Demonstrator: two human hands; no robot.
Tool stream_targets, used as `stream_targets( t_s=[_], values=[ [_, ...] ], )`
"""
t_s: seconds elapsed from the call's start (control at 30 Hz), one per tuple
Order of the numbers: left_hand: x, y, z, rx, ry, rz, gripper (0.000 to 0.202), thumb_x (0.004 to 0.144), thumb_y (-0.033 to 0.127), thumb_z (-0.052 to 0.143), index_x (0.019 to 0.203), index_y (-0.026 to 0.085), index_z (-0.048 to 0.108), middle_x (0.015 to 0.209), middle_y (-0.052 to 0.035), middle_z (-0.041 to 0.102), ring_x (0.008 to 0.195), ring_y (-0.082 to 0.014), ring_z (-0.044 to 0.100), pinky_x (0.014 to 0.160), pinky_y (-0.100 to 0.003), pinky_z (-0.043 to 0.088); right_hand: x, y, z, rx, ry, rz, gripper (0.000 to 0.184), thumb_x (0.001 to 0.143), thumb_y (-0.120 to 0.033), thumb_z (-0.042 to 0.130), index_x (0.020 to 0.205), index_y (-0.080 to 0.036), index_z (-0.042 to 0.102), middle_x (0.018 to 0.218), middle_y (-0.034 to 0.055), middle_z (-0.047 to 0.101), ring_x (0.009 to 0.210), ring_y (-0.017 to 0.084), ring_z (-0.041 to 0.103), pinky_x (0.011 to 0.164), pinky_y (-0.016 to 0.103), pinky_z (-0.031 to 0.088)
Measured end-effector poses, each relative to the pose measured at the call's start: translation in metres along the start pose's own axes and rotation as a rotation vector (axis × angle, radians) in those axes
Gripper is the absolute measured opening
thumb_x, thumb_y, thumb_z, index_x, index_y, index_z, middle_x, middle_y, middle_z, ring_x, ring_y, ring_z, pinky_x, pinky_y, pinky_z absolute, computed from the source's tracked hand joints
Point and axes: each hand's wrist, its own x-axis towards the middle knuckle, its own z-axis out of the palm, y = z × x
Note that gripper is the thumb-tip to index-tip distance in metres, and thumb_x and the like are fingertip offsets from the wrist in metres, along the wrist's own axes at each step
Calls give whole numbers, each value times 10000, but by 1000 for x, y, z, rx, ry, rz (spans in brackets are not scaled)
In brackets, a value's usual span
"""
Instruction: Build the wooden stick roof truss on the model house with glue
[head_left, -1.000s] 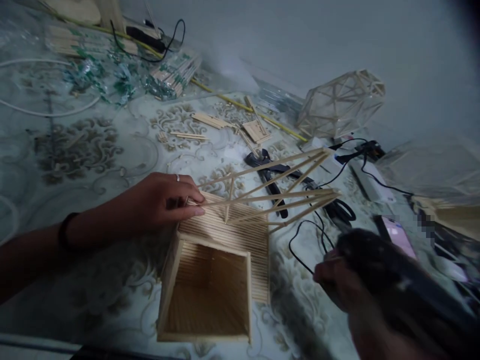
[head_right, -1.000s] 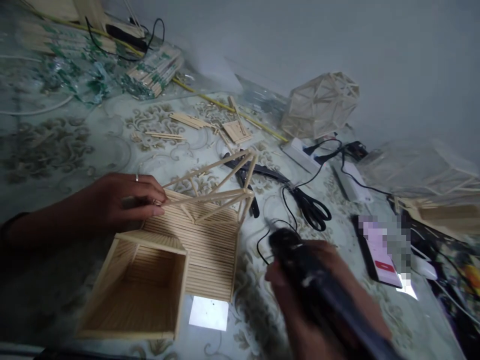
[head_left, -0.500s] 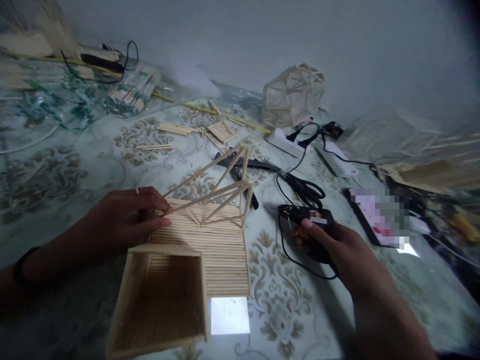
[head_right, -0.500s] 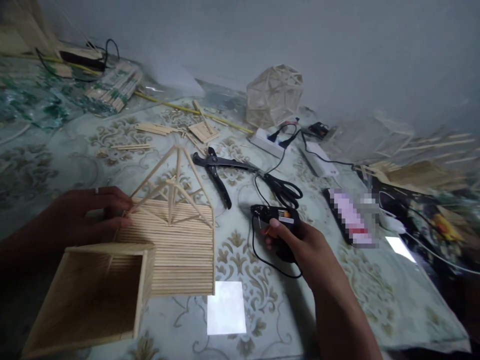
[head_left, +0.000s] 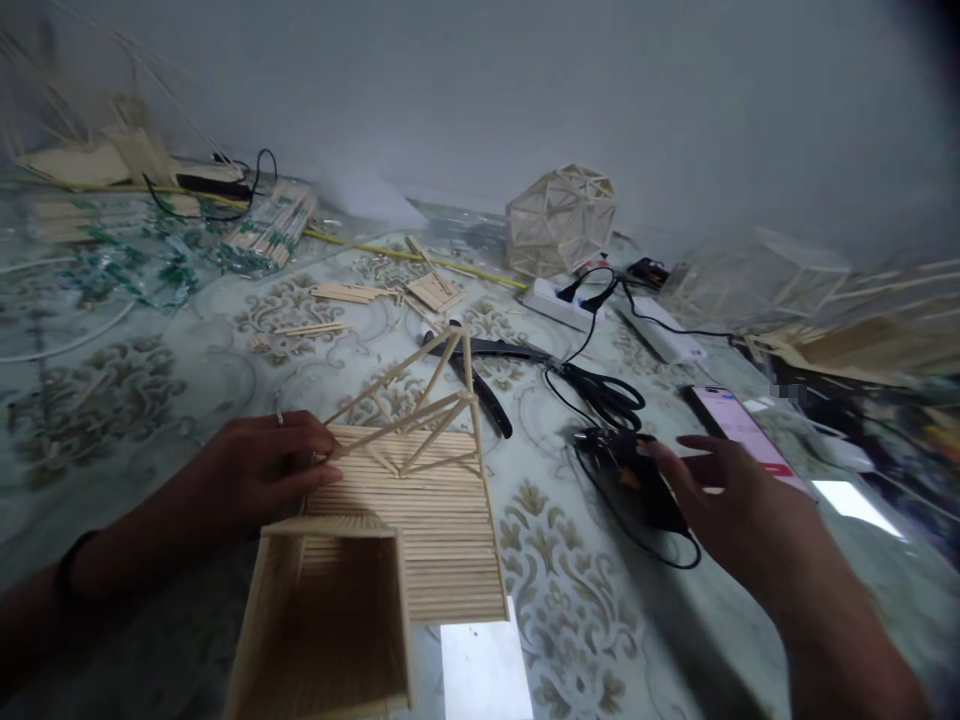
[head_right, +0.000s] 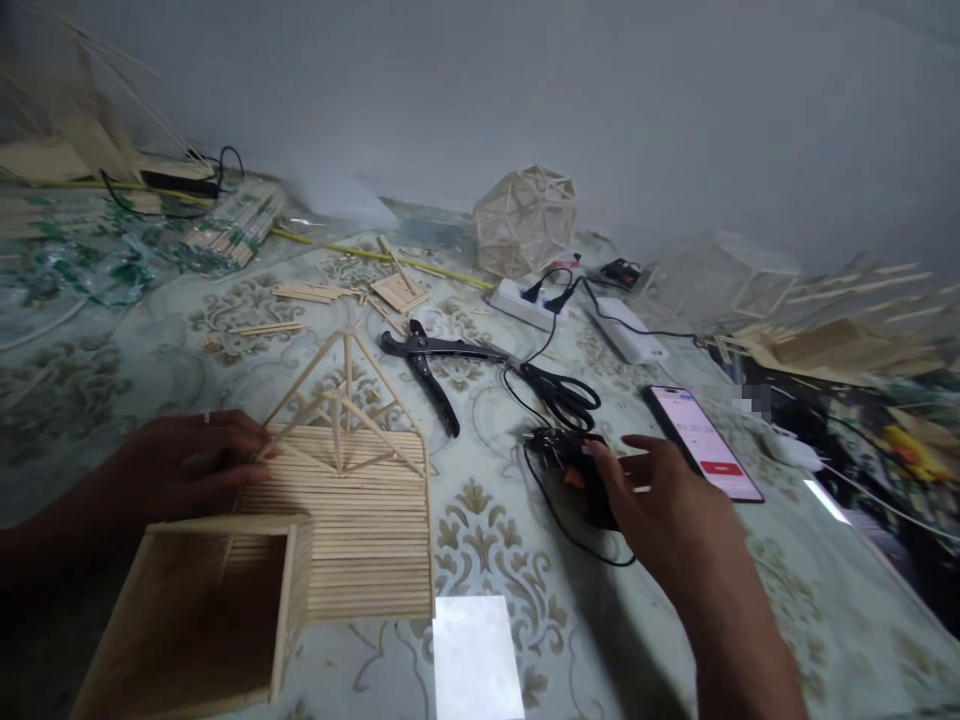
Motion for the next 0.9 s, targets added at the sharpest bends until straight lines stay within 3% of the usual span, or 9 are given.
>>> stream_targets(
  t_s=[0.07, 0.13, 0.23, 0.33, 0.57, 0.73, 0.9],
  values=[
    [1, 7, -5, 31, 24, -28, 136, 987, 336, 693, 1015, 240, 785, 852, 22, 764, 696, -113, 684, 700, -201, 510, -11, -12, -9, 75, 50, -36, 424, 810, -612, 618, 974, -229, 701, 867, 155, 813, 746, 356, 768, 651, 448, 563],
    [2, 16, -11, 69, 64, -63, 165, 975, 381, 717, 1066, 261, 784, 881, 24, 786, 739, -130, 709, 770, -210, 540, -26, -31, -15, 280, -74, -236, 395, 918, -562, 622, 1090, -223, 731, 1043, 163, 816, 874, 322, 780, 731, 420, 580],
    [6, 28, -19, 107, 92, -106, 217, 964, 445, 731, 1092, 277, 779, 1028, 8, 837, 895, -185, 777, 896, -252, 579, -47, -64, -13, 529, -218, -534, 283, 961, -507, 672, 1072, -256, 743, 1067, 94, 800, 944, 275, 757, 834, 397, 580],
    [12, 32, -19, 96, 26, -99, 229, 966, 443, 731, 1107, 272, 786, 1065, -2, 856, 946, -207, 806, 915, -269, 605, -56, -93, -3, 632, -310, -688, 134, 967, -374, 712, 1042, -264, 722, 1013, 46, 777, 924, 230, 732, 830, 354, 570],
    [25, 32, -10, 9, -89, -100, 283, 936, 500, 755, 1127, 299, 810, 1108, -10, 865, 1004, -242, 822, 950, -297, 625, -57, -120, 8, 688, -408, -741, 78, 929, -249, 765, 992, -231, 723, 960, 25, 747, 872, 191, 711, 800, 300, 569],
    [20, 28, -11, 8, -95, -129, 269, 958, 481, 730, 1109, 273, 810, 1119, -23, 862, 1016, -236, 815, 936, -293, 618, -47, -109, 12, 638, -406, -772, 154, 940, -255, 757, 1090, -225, 736, 984, 45, 763, 883, 195, 727, 800, 301, 581],
    [14, 20, -9, 33, -143, -185, 295, 941, 448, 751, 1146, 239, 788, 1141, -28, 850, 1033, -235, 799, 927, -289, 599, -36, -94, 10, 575, -462, -780, 38, 940, -244, 735, 970, -223, 741, 830, 12, 756, 697, 159, 707, 652, 259, 557]
  ],
)
